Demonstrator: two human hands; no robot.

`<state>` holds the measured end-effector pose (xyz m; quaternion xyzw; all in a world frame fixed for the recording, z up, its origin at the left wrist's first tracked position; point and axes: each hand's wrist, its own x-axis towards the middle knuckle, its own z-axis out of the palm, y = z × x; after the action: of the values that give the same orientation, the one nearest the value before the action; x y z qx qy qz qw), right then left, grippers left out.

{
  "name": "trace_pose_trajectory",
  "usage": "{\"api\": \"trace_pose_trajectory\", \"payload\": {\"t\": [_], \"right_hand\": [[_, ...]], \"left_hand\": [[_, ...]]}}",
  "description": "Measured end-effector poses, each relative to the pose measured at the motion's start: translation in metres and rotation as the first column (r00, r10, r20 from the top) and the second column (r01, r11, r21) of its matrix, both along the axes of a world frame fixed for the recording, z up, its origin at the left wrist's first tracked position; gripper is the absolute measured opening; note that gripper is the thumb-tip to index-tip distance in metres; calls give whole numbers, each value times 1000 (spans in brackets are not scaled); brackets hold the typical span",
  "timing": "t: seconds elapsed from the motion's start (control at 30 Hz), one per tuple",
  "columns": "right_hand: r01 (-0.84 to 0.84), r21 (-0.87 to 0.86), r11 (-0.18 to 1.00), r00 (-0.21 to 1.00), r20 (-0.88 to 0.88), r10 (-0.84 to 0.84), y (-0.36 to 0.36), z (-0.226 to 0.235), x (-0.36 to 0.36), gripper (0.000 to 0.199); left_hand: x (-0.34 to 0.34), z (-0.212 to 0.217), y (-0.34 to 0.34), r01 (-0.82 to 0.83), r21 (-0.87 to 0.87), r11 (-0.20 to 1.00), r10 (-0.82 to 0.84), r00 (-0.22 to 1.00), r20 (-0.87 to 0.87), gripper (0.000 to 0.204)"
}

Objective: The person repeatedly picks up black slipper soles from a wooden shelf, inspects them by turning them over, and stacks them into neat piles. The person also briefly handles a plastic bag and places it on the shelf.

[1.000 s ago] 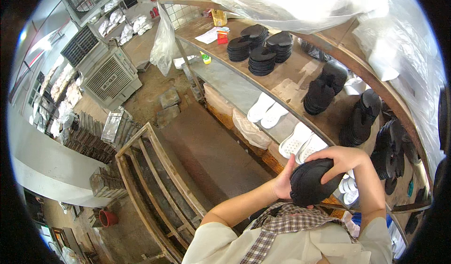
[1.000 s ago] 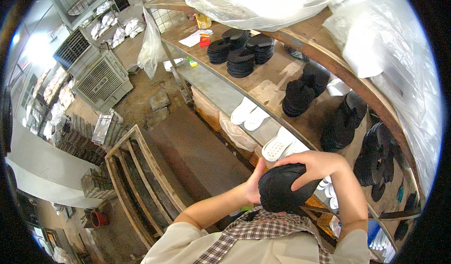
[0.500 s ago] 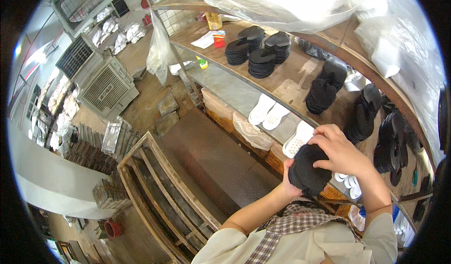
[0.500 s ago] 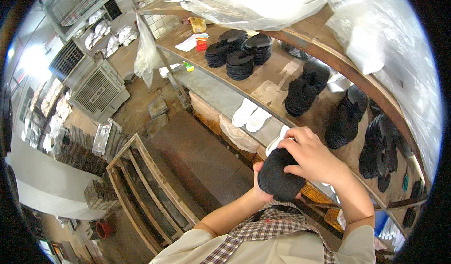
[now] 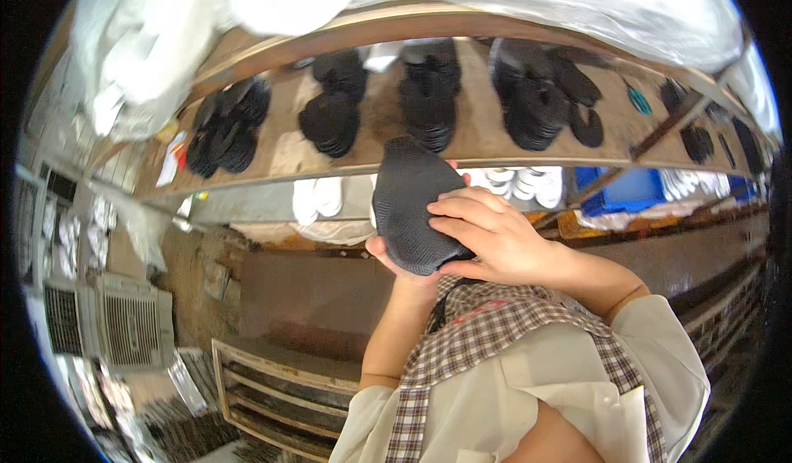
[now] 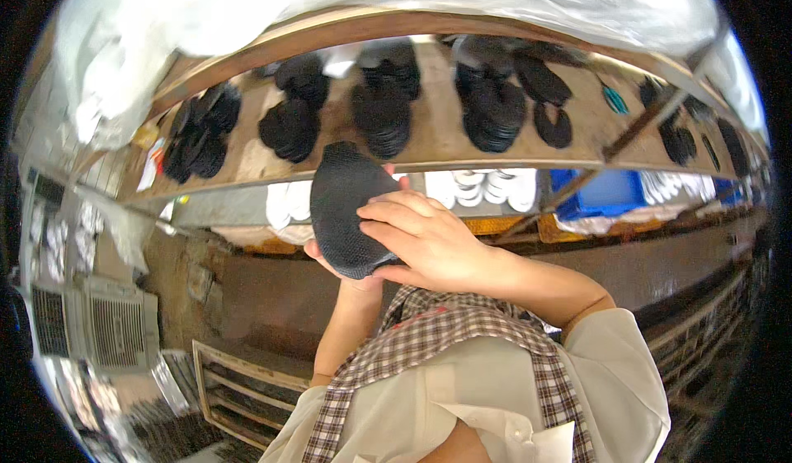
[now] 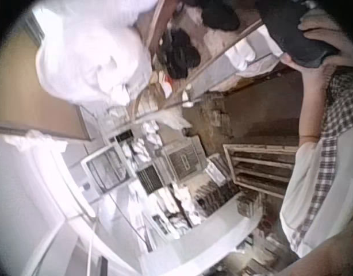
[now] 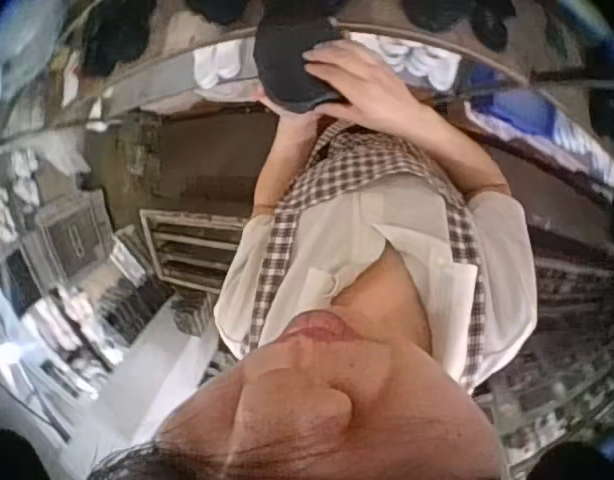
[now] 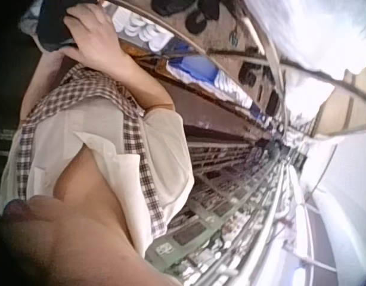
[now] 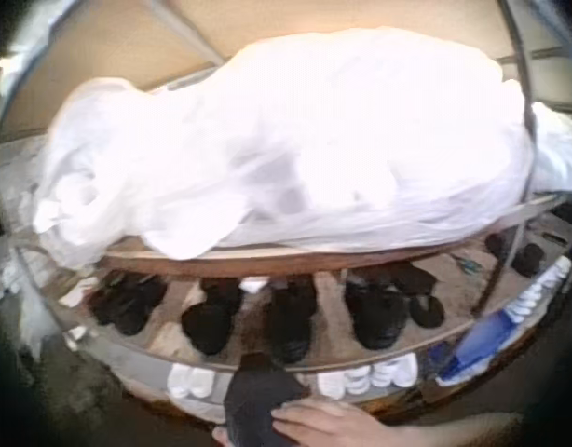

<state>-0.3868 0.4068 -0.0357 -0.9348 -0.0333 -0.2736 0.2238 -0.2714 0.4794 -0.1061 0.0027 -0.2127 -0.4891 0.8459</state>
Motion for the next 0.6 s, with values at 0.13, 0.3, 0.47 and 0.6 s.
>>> {"api": "trace_pose_trajectory", "payload": {"t": [0.13, 0.3, 0.47, 0.6], "right_hand": [[30, 55, 998, 999, 18, -31, -28, -1, -43, 56], [84, 150, 985, 996, -25, -81, -58, -2, -89, 52], [185, 203, 961, 982, -81, -172, -76, -4, -124, 51], [363, 20, 932, 926, -117, -358, -79, 4, -143, 55]], "left_hand": [[-30, 0, -26, 105, 85, 991, -112, 990, 89, 109], [-66, -10, -56, 217, 157, 963, -215, 976, -30, 99], [-87, -25, -81, 252, 156, 955, -261, 964, 44, 86], [-101, -29, -93, 250, 157, 956, -254, 967, 8, 84]]}}
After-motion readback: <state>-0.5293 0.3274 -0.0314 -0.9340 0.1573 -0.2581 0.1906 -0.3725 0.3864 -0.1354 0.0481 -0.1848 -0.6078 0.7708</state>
